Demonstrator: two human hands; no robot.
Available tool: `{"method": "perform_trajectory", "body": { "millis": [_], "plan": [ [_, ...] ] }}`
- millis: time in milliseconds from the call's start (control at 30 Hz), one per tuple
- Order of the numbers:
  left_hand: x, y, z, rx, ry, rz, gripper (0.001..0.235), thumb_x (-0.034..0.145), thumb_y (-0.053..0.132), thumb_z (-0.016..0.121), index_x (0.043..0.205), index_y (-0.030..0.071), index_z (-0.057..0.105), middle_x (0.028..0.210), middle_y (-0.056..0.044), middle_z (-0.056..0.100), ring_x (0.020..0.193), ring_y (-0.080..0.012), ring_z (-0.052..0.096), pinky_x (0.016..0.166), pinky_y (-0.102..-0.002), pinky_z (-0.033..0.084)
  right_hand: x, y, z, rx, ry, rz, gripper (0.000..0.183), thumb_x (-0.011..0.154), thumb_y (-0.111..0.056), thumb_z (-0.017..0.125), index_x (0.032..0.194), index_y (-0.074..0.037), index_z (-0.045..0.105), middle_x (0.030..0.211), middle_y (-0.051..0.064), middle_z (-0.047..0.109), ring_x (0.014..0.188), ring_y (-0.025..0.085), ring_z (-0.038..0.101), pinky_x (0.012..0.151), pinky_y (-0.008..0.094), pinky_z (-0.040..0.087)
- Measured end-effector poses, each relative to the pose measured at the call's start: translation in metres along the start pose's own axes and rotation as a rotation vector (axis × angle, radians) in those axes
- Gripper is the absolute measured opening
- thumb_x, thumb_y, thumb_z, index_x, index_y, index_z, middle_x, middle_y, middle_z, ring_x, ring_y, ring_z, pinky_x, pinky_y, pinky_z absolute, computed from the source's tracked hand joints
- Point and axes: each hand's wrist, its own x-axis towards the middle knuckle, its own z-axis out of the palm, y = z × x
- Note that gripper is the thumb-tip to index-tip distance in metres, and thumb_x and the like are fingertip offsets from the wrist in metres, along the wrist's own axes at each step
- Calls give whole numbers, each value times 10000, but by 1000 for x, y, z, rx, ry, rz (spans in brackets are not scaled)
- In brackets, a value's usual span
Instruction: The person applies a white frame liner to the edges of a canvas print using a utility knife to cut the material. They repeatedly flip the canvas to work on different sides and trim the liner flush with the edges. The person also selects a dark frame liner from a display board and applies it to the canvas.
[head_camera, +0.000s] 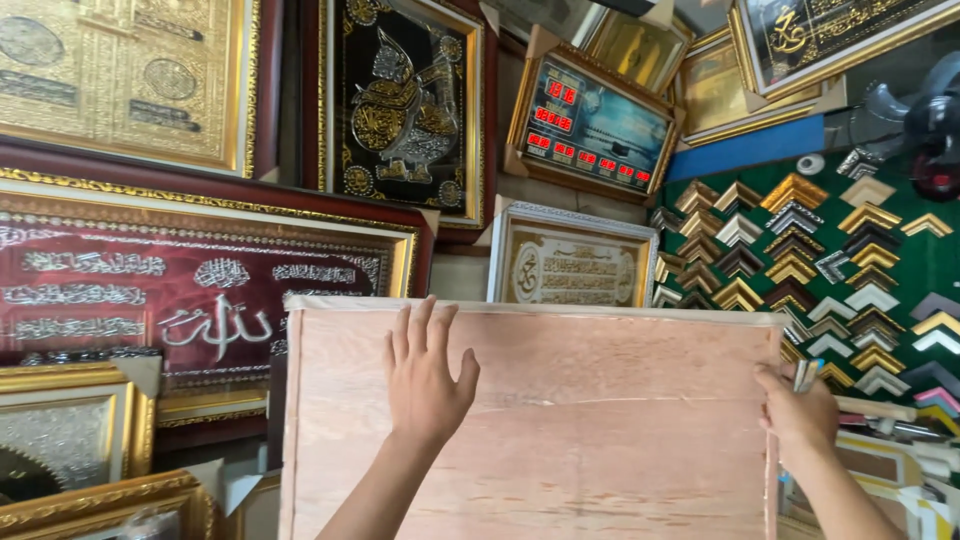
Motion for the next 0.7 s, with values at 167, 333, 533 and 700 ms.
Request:
{"method": "perform_trajectory", "body": {
  "millis": [167, 333, 533, 700],
  "plan": [
    [-19, -34, -25, 18, -16, -85, 513, 727, 257, 519, 1224, 174, 419, 1332, -83, 382, 1255, -348, 275, 938, -499, 266, -21, -22, -11, -82, 16, 62, 190, 838, -224, 666, 1004, -146, 615, 795, 85, 548, 609, 190, 482, 538, 337, 492],
    [-19, -26, -44, 33, -81, -20, 490, 729, 237, 516, 1207, 178, 422, 1332, -79, 374, 1256, -349, 273, 921, -489, 289, -25, -29, -23, -8, 44, 61, 114, 830, -183, 659, 906, -148, 581, 701, 56, 511, 514, 148, 432, 401, 254, 392],
    [-2, 5, -50, 104, 41, 308, 471, 685, 203, 564, 1146, 139, 485, 1251, -59, 466, 1180, -300, 380, 968, -463, 280, -44, -52, -46, -21, 8, 109, 167, 826, -194, 661, 972, -133, 607, 774, 68, 542, 573, 176, 488, 462, 268, 451],
    [-9, 26, -51, 195, -60, 212, 583, 691, 338, 641, 1222, 224, 430, 1305, -19, 410, 1272, -273, 271, 1012, -563, 170, -75, -69, -78, 29, -31, 278, 252, 791, -350, 662, 955, -190, 557, 1055, 24, 552, 967, 194, 501, 763, 417, 470]
  ]
}}
